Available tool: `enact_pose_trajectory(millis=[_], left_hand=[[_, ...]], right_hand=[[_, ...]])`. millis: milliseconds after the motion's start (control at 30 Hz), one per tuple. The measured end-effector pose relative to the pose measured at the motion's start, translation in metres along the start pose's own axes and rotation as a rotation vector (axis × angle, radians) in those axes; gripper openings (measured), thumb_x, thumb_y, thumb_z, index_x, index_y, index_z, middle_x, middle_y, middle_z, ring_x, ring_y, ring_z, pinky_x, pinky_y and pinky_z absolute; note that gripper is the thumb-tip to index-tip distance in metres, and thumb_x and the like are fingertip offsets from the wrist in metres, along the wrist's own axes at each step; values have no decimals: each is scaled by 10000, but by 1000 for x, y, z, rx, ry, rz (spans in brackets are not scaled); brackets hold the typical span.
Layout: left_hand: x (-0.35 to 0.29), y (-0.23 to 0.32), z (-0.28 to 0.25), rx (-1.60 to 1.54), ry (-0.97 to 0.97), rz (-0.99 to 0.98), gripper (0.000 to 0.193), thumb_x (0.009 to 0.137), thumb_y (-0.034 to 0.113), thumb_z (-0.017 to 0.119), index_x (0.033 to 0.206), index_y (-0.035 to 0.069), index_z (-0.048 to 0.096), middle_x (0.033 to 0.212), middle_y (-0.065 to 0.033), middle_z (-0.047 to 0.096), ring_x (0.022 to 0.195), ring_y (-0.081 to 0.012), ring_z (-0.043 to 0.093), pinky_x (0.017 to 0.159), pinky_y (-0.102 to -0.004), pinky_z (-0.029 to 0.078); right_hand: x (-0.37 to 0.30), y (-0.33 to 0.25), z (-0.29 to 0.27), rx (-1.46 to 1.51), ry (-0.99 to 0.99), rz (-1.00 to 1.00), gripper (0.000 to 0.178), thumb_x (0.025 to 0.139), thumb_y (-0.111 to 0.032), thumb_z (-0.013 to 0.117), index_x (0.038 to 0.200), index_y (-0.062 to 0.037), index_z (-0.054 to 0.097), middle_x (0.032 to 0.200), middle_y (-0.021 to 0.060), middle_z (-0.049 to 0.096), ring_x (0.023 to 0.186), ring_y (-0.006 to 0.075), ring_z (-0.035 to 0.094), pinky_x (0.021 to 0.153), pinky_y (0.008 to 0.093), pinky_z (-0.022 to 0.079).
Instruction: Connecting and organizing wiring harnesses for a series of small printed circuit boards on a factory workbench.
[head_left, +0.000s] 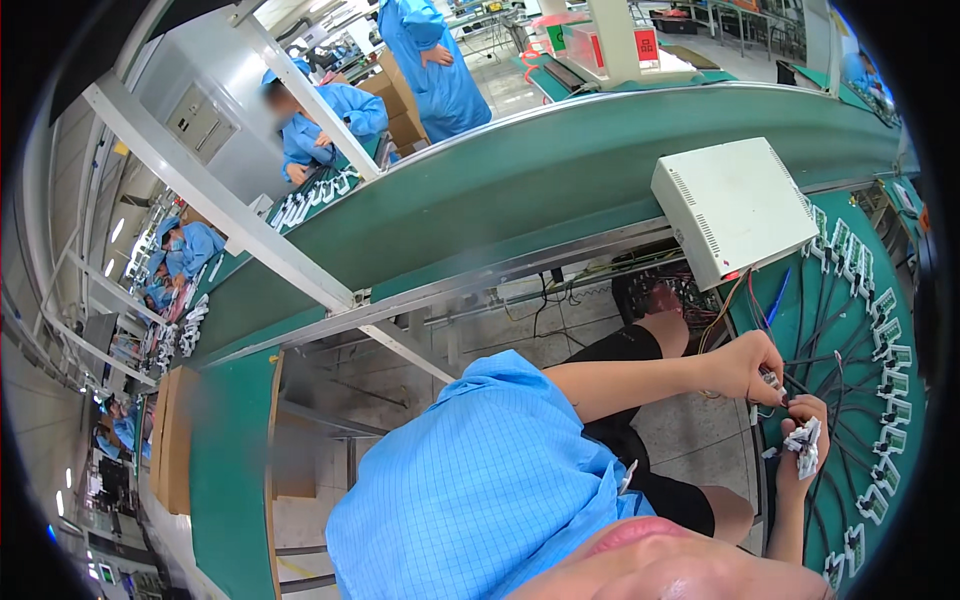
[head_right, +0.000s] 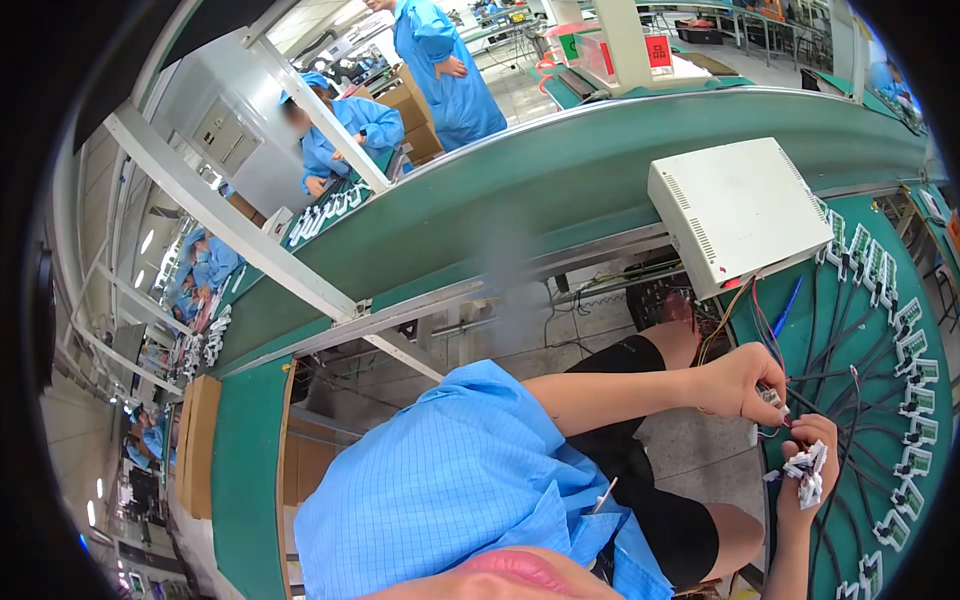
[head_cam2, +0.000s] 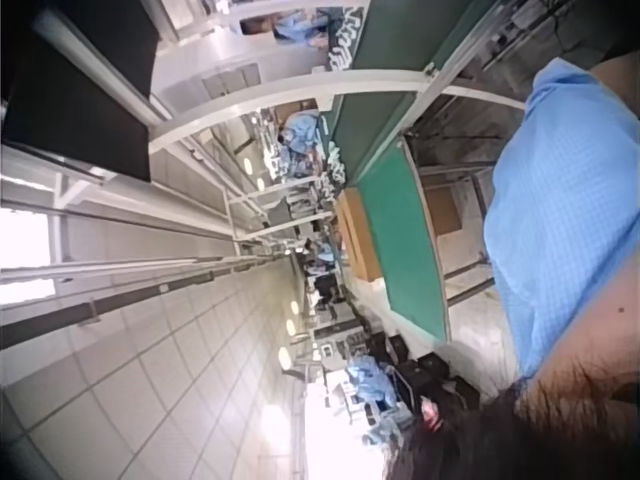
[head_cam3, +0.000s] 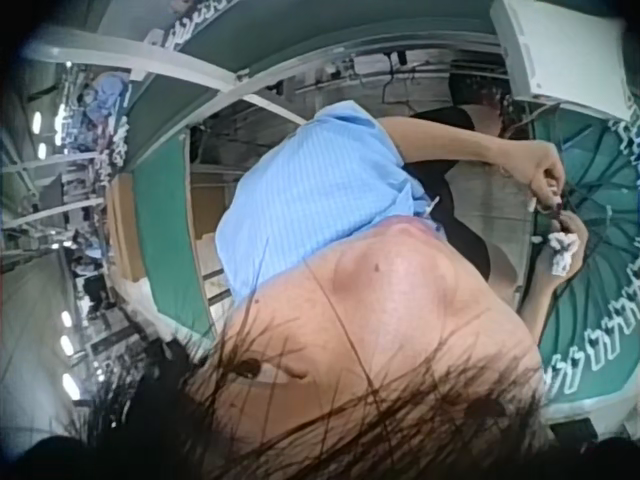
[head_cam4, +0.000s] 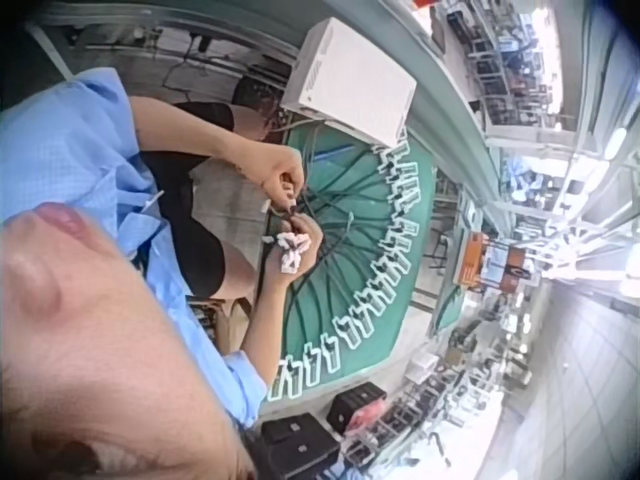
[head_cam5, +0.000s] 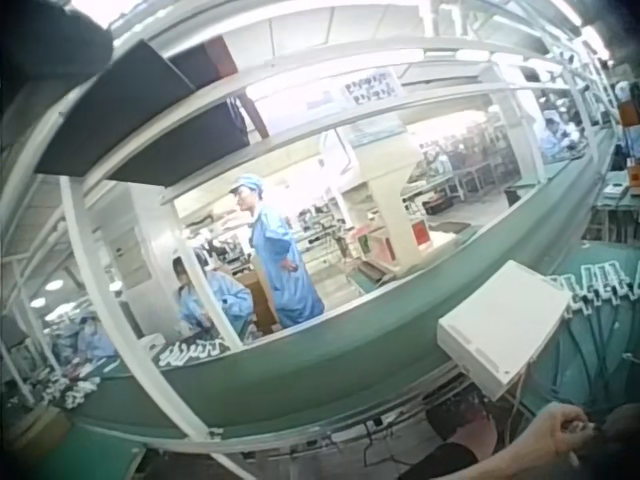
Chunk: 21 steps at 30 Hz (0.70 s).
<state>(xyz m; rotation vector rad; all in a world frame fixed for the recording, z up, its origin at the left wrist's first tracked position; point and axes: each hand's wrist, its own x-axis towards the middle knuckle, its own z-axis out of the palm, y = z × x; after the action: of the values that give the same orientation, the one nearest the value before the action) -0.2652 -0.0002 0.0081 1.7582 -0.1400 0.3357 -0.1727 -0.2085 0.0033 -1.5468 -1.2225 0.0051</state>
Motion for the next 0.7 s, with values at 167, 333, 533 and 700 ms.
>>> enact_pose_trajectory(millis=[167, 333, 533, 700], left_hand=[[-2, -9, 3, 177, 159, 68, 271, 696, 199, 748, 782, -52, 689, 641, -155, 615, 605, -196, 621, 584, -319, 480], [-6, -13, 2, 296, 283, 86, 265, 700, 197, 739, 810, -38, 685, 692, -172, 637, 631, -270, 642, 605, -343, 499], [-17, 23, 0, 177, 136, 63, 298, 709, 219, 760, 909, 5, 705, 767, -144, 673, 648, -264, 648, 615, -336, 505], [-17, 37, 20, 171, 0, 221, 297, 692, 251, 796, 914, 58, 757, 776, -122, 698, 672, -224, 670, 603, -308, 502]], right_hand=[[-2, 6, 2, -63, -46, -16, 276, 963, -247, 604, 953, 29, 592, 1025, 156, 604, 1019, 281, 590, 937, 376, 437], [-3, 7, -1, -128, -59, -8, 334, 980, -293, 581, 954, 38, 609, 1031, 165, 618, 1038, 299, 601, 963, 387, 437], [-6, 19, -6, -212, -140, -54, 316, 975, -265, 563, 961, 45, 622, 969, 168, 624, 977, 319, 607, 876, 396, 457], [0, 24, 6, -321, -153, -145, 231, 956, -221, 576, 940, 6, 618, 893, 103, 604, 836, 208, 575, 739, 316, 443]])
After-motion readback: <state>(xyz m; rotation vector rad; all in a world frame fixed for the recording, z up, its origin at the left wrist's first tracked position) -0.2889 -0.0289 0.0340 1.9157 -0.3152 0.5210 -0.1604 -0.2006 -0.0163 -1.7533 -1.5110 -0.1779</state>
